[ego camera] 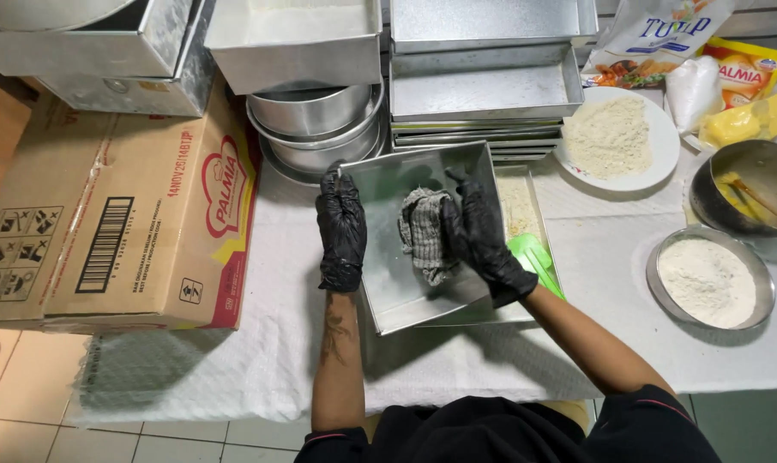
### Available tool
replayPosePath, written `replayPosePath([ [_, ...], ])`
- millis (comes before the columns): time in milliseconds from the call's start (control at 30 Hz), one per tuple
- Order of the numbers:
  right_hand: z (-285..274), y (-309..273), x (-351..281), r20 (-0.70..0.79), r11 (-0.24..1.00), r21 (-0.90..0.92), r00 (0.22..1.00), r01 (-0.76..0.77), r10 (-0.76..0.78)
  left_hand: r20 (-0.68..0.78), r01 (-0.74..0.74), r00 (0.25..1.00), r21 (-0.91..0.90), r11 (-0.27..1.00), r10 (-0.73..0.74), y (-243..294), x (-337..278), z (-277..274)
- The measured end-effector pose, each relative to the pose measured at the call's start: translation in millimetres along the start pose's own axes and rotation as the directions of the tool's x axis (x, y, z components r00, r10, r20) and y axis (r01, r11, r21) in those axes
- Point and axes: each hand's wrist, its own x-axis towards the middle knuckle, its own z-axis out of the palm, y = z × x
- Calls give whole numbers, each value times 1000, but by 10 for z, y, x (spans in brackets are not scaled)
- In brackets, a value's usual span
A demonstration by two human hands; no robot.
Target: Greasing and flouring various metal baking pans to prepare them for baking.
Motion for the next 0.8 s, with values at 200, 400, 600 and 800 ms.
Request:
replayPosePath([
  [200,916,-160,-197,190,940,113,922,322,-338,-140,-45,990,-109,993,29,1288,-111,-907],
  [400,835,21,416,-248,999,-5,967,54,-54,-233,-279,935,-17,960,267,1255,-270,-1004],
  [600,530,113,183,-27,774,-620,983,126,-182,-216,-215,953,1,977,211,1380,-341,-901],
  [800,659,-6,327,-9,939,-339,997,63,-71,-187,-188,962,70,980,199,1246,-403,-828],
])
